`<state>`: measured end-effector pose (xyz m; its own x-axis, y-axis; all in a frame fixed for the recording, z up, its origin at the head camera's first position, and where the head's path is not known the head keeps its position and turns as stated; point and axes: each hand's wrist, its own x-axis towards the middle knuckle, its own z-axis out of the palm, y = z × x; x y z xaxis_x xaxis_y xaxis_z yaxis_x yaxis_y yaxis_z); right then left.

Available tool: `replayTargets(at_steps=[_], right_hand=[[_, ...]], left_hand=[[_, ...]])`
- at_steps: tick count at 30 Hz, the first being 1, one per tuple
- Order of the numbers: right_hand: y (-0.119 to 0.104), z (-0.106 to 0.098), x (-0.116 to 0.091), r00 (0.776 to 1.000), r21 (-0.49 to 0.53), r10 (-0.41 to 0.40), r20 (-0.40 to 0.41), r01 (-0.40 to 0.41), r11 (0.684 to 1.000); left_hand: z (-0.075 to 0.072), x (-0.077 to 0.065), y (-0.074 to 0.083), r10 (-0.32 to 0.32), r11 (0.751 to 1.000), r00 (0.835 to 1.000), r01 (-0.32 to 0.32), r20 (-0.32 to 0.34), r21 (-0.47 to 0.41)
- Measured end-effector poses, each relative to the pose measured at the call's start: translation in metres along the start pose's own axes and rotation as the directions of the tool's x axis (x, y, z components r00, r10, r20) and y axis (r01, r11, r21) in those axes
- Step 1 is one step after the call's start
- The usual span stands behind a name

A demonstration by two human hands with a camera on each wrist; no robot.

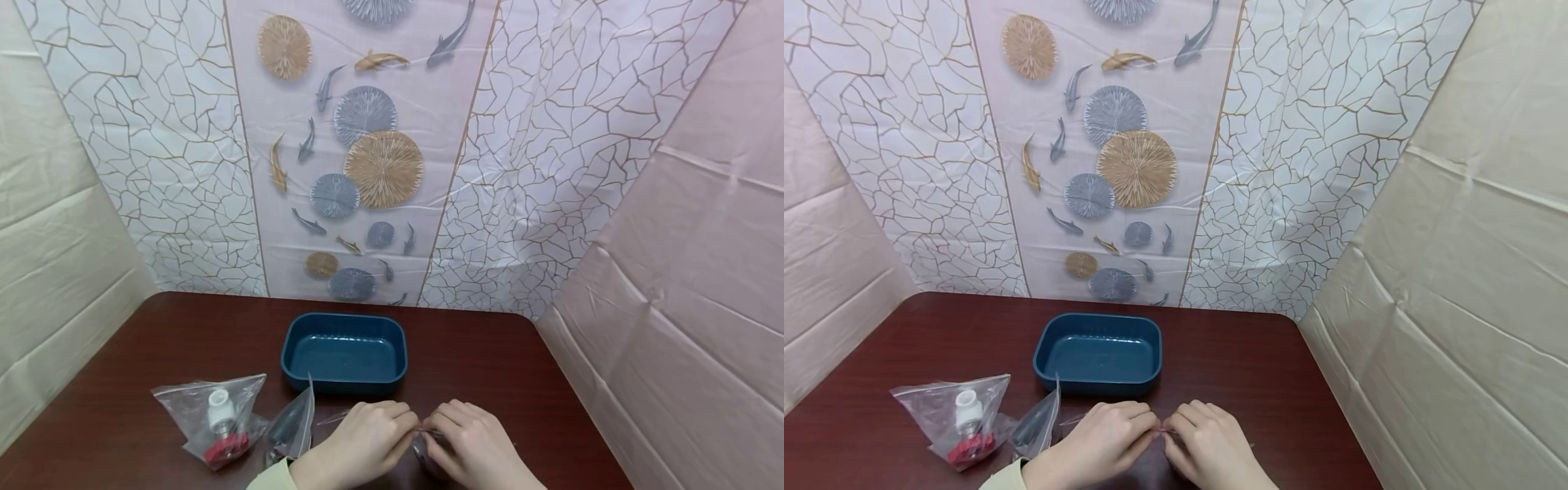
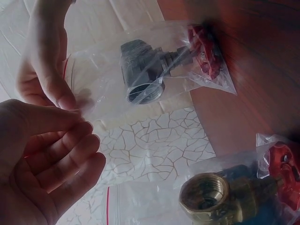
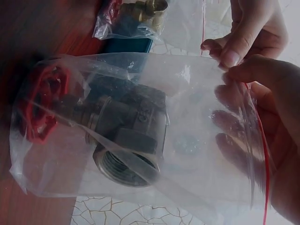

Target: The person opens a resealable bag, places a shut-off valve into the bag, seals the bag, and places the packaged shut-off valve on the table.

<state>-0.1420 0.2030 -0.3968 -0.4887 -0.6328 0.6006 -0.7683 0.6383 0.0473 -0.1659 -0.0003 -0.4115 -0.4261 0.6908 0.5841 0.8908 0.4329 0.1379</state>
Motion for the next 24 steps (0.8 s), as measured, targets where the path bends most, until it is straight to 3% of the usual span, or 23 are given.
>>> replayTargets(at_steps=[10,24], right_hand=[[0.004,0.007,-0.003,0.99,-0.054,-0.1,-0.096,0.095,0.994],[0.009,-0.004,-0.01,0.987,-0.13,-0.112,-0.116,0.096,0.987]], left_hand=[[0.003,0.0,0.0,0.017,1.0,1.0,-0.017,-0.013,0.006],[0.003,-0.003,-0.001,0.012,0.999,1.0,-0.012,-0.002,0.031]])
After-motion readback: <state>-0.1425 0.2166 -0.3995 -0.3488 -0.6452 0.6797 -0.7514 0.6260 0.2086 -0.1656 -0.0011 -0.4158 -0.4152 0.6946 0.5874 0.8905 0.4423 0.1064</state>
